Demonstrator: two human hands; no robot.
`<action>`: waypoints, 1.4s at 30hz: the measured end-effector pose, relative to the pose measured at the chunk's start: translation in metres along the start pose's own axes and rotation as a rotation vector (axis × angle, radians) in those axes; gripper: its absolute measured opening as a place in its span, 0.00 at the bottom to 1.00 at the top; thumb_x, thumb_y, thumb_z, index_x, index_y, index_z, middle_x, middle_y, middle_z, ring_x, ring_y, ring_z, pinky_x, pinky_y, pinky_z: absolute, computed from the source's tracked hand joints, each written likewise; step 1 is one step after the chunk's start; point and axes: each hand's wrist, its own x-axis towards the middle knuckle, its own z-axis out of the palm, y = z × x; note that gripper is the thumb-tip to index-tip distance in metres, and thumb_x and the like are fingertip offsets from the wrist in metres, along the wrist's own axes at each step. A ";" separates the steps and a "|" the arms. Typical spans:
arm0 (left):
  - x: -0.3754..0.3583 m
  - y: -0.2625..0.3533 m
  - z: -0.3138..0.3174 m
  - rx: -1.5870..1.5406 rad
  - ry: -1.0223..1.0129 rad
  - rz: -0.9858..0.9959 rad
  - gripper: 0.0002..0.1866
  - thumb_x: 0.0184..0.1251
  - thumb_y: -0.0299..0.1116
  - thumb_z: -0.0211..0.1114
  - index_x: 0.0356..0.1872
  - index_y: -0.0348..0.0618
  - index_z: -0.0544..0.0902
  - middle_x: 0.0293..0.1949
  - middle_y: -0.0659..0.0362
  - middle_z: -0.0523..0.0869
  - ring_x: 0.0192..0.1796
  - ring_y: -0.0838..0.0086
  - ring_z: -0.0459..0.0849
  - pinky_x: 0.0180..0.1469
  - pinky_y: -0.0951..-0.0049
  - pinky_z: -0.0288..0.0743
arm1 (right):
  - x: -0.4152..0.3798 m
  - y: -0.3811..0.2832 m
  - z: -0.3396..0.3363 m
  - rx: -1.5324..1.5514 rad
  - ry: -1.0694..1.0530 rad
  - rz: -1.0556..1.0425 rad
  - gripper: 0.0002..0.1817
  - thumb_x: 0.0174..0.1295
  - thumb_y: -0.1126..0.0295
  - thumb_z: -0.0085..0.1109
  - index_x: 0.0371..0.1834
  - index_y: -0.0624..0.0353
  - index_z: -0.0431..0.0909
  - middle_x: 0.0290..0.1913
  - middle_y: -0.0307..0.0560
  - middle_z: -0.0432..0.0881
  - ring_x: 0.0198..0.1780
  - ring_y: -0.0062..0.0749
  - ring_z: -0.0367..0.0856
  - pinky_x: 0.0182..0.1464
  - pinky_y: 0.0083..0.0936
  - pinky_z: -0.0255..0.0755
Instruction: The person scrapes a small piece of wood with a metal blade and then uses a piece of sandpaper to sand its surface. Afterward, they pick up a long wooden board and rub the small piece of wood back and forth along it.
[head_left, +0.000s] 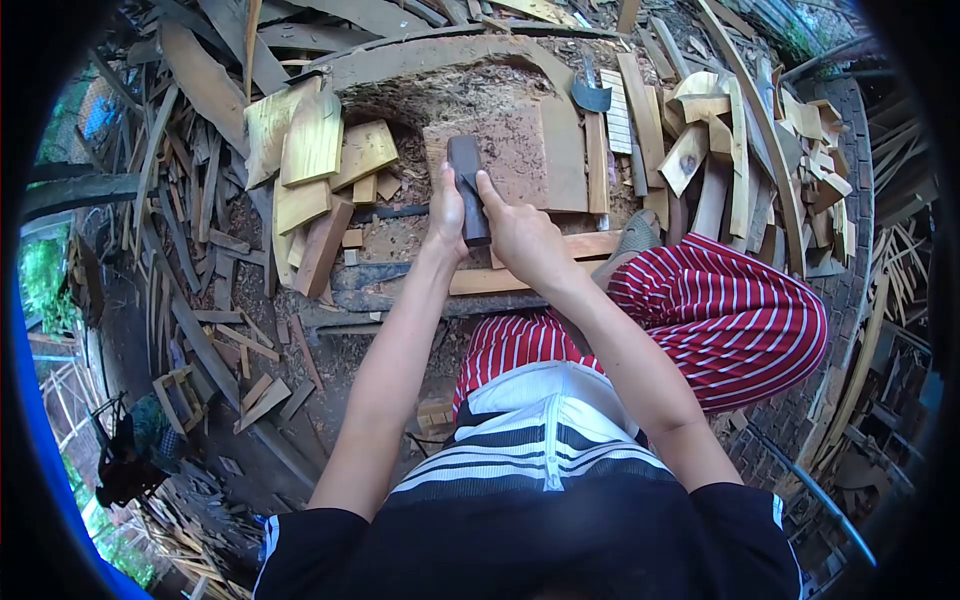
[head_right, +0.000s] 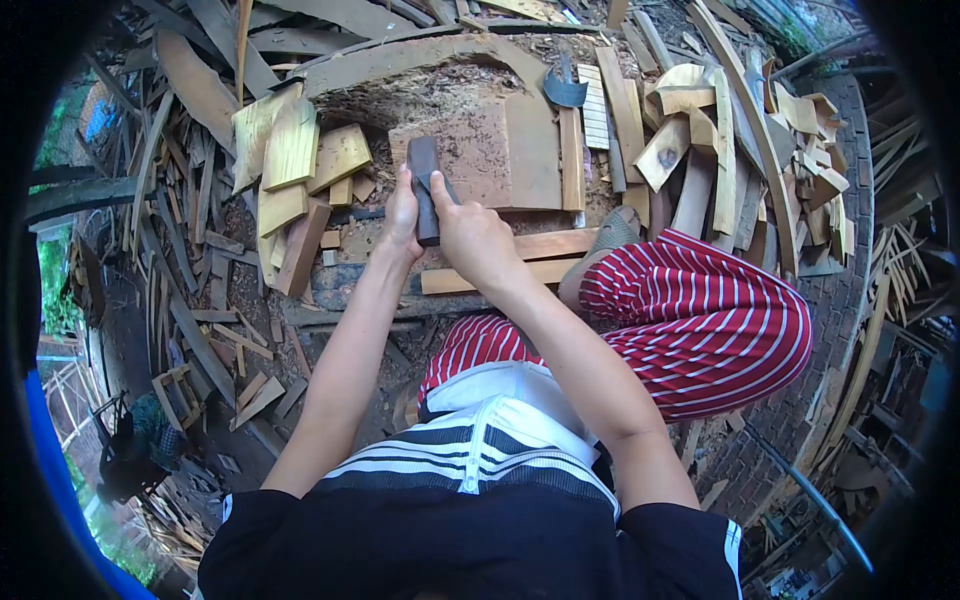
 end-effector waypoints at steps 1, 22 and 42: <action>-0.001 0.000 0.001 0.042 0.030 0.034 0.29 0.78 0.56 0.30 0.49 0.44 0.74 0.38 0.55 0.81 0.38 0.71 0.83 0.40 0.66 0.83 | 0.000 -0.002 -0.001 -0.009 -0.009 -0.003 0.36 0.56 0.76 0.49 0.72 0.60 0.56 0.30 0.67 0.82 0.34 0.61 0.83 0.38 0.52 0.76; 0.004 -0.011 -0.001 0.170 -0.046 0.228 0.23 0.81 0.44 0.31 0.73 0.58 0.51 0.57 0.55 0.74 0.52 0.69 0.80 0.55 0.65 0.79 | -0.003 0.006 0.008 -0.097 0.069 0.011 0.32 0.59 0.74 0.48 0.71 0.54 0.61 0.30 0.66 0.82 0.32 0.60 0.84 0.33 0.50 0.78; 0.011 -0.016 -0.001 0.122 -0.047 0.237 0.23 0.81 0.46 0.30 0.72 0.57 0.56 0.54 0.55 0.74 0.52 0.70 0.79 0.53 0.64 0.79 | -0.001 0.005 0.010 -0.123 0.122 0.034 0.33 0.58 0.74 0.49 0.72 0.51 0.60 0.31 0.62 0.82 0.32 0.57 0.85 0.33 0.48 0.79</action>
